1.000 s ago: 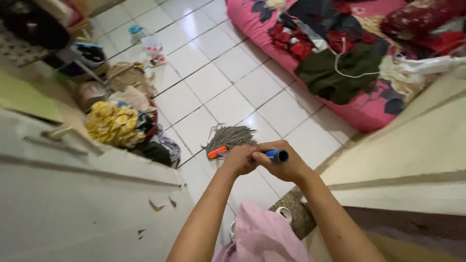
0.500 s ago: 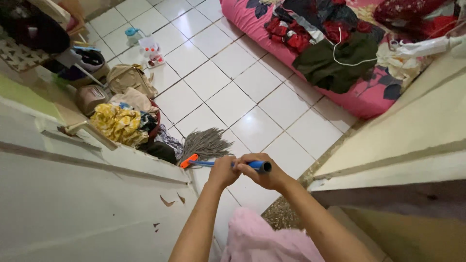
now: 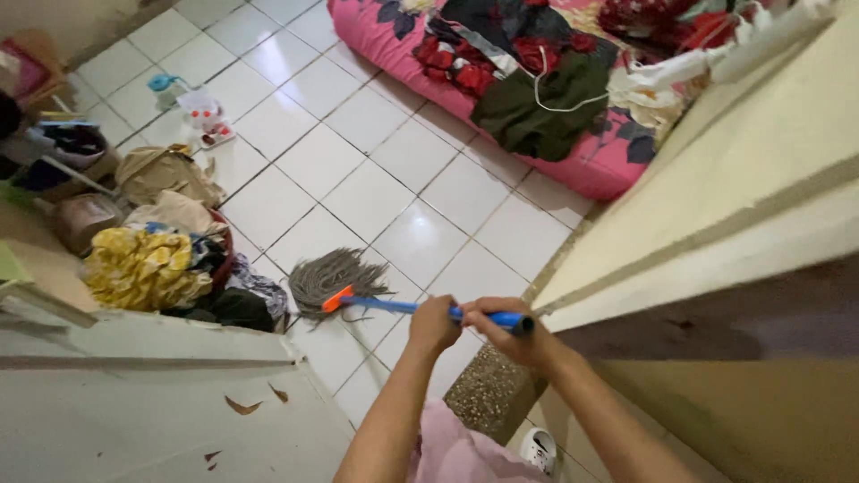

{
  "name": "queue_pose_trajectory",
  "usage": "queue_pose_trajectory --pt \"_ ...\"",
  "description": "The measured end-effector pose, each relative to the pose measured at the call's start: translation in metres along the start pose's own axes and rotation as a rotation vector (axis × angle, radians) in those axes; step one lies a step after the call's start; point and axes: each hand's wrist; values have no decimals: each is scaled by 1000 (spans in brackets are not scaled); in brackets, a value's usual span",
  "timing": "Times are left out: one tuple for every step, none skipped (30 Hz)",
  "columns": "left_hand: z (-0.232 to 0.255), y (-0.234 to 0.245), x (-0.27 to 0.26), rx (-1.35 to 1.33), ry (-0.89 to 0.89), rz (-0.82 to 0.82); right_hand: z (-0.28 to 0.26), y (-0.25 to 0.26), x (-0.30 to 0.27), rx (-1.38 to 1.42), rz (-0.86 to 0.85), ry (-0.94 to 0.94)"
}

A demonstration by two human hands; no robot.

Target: Mopping the tiled floor in a bedroom using a string mop.

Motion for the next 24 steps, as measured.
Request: queue_pose_trajectory --pt "17 -6 4 3 -10 -3 -4 12 -11 -2 10 0" --pt "35 -13 8 -30 -57 32 -9 23 -22 -17 35 -71" --pt "54 -20 12 -64 -105 67 -12 36 -34 -32 59 -141" --pt "70 -26 14 -62 -115 64 -9 44 -45 -35 69 -142" --pt "85 -32 15 -93 -160 57 -7 50 -57 -36 137 -112" --pt "100 -38 15 -125 -205 50 -5 57 -68 -39 205 -81" --pt "114 -47 18 -124 -215 43 7 64 -77 -41 216 -86" --pt "128 -56 21 -143 -232 28 19 70 -86 -120 270 -49" --pt "141 -66 23 -163 -251 14 31 75 -95 -204 324 -12" --pt "149 -75 26 -165 -263 9 29 78 -104 -210 336 -16" --pt "159 -83 28 -166 -257 -17 26 82 -114 -215 373 -5" --pt "168 -91 30 -167 -251 -42 23 86 -124 -219 411 6" --pt "176 -95 29 -170 -257 -44 24 90 -132 -224 415 4" --pt "182 -98 29 -168 -261 -70 24 94 -140 -365 438 77" --pt "187 -102 30 -164 -260 -96 27 97 -146 -502 455 151" --pt "189 -108 32 -164 -261 -98 13 100 -148 -502 455 149" --pt "191 -113 34 -162 -290 -102 -2 101 -150 -412 416 -117" --pt "193 -117 36 -160 -319 -107 -18 102 -151 -318 368 -379" --pt "195 -112 33 -158 -316 -105 -8 106 -152 -316 366 -376" --pt "198 -108 30 -134 -355 -105 2 109 -153 -332 327 -356" --pt "199 -103 25 -110 -392 -105 11 109 -153 -347 288 -335" --pt "192 -110 30 -108 -389 -102 14 109 -155 -345 285 -332" --pt "185 -118 36 -83 -423 -103 18 109 -157 -348 256 -248" --pt "177 -125 42 -57 -456 -104 22 110 -158 -350 227 -165"
Point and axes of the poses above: each hand's wrist, its own x-axis towards the middle knuckle, its own y-axis out of the back of the hand, z = x × y, and after that the axes turned 10 degrees about -z, right-handed
